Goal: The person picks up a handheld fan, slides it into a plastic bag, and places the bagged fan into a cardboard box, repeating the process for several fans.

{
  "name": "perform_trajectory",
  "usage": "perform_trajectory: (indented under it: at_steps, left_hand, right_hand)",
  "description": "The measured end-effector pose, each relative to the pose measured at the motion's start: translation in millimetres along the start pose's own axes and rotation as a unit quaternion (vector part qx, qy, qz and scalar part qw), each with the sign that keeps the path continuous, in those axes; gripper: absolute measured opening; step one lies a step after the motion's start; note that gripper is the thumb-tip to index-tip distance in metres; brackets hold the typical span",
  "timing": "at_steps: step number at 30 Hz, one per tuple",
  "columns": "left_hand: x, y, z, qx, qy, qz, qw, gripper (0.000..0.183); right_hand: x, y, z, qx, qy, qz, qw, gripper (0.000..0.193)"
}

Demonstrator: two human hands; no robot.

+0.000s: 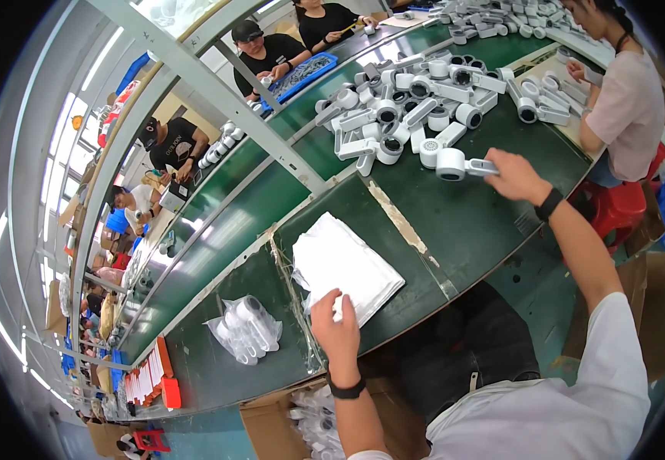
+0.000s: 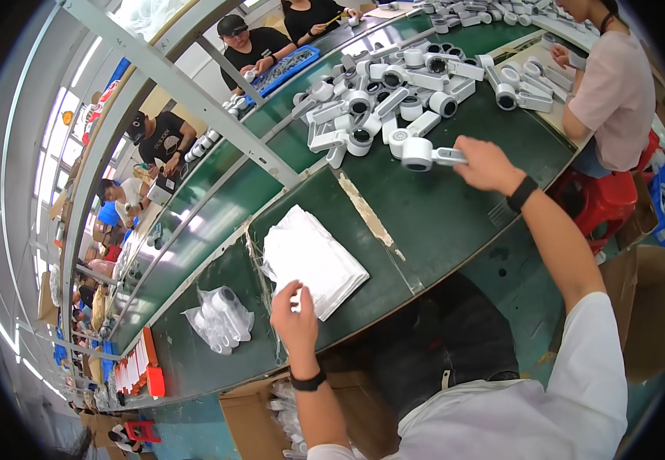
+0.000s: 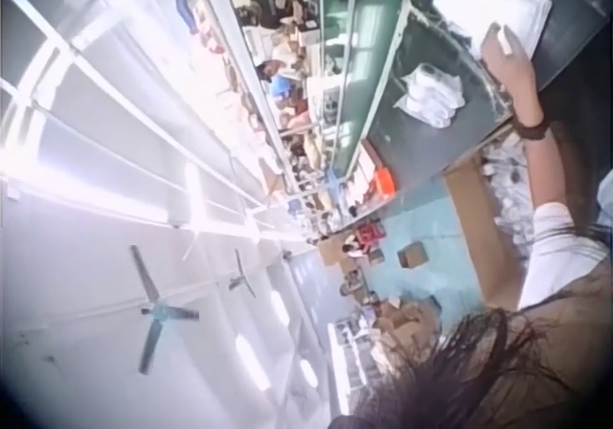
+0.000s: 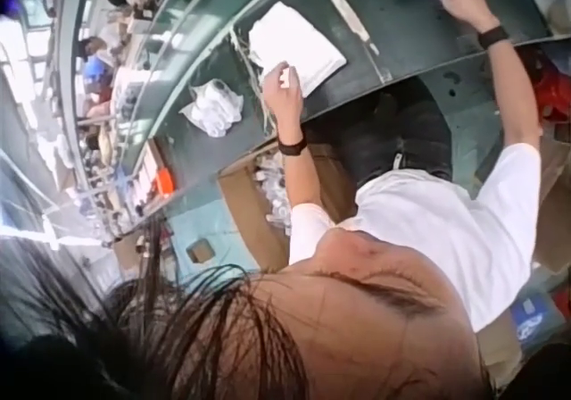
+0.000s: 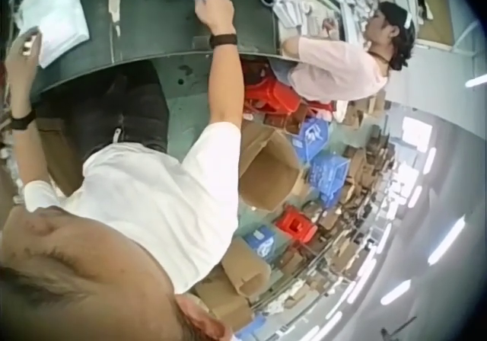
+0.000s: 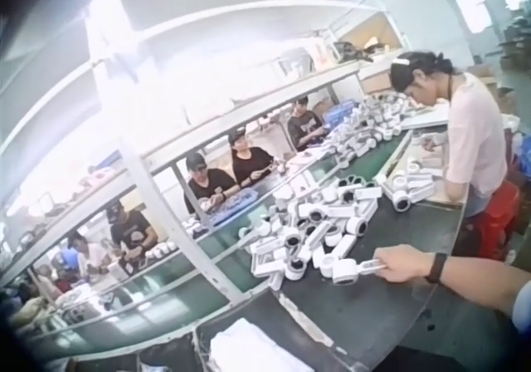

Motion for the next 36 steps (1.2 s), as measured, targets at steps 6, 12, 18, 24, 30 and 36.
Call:
perform_trajectory:
  at_steps: [6, 12, 18, 24, 30, 36]
  left_hand:
    - [47.0, -12.0, 15.7, 0.024, -0.202, 0.146, 0.968, 0.016]
    - [42.2, -12.8, 16.5, 0.006, -0.162, 0.124, 0.979, 0.014]
    - [26.8, -11.6, 1.5, -0.011, -0.023, 0.07, 0.997, 0.014]
    - [30.4, 0.6, 10.6, -0.113, 0.019, 0.09, 0.989, 0.018]
    - [34.6, 11.0, -0.3, -0.206, 0.158, 0.068, 0.963, 0.025]
    - [42.3, 11.4, 2.5, -0.204, 0.114, 0.076, 0.969, 0.022]
  right_hand:
    - [23.2, 59.3, 58.6, 0.103, -0.345, 0.061, 0.931, 0.029]
    - [48.0, 103.7, 111.2, 0.167, -0.594, 0.13, 0.776, 0.028]
    - [50.6, 115.2, 154.7, 0.226, -0.691, 0.151, 0.67, 0.032]
    - [64.8, 123.6, 172.0, 0.235, -0.672, 0.172, 0.681, 0.042]
    - [73.4, 125.3, 196.4, 0.231, -0.673, 0.188, 0.677, 0.043]
    - [77.0, 117.4, 199.1, 0.15, -0.553, 0.081, 0.815, 0.051]
Point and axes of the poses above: each hand's wrist, its own y-axis away from the middle knuckle, its own x-axis out of the palm, z = x × y, the point moved 7 cm from there along -y, towards the middle knuckle, and after that the axes turned 5 degrees about -z, right-handed, at the moved point
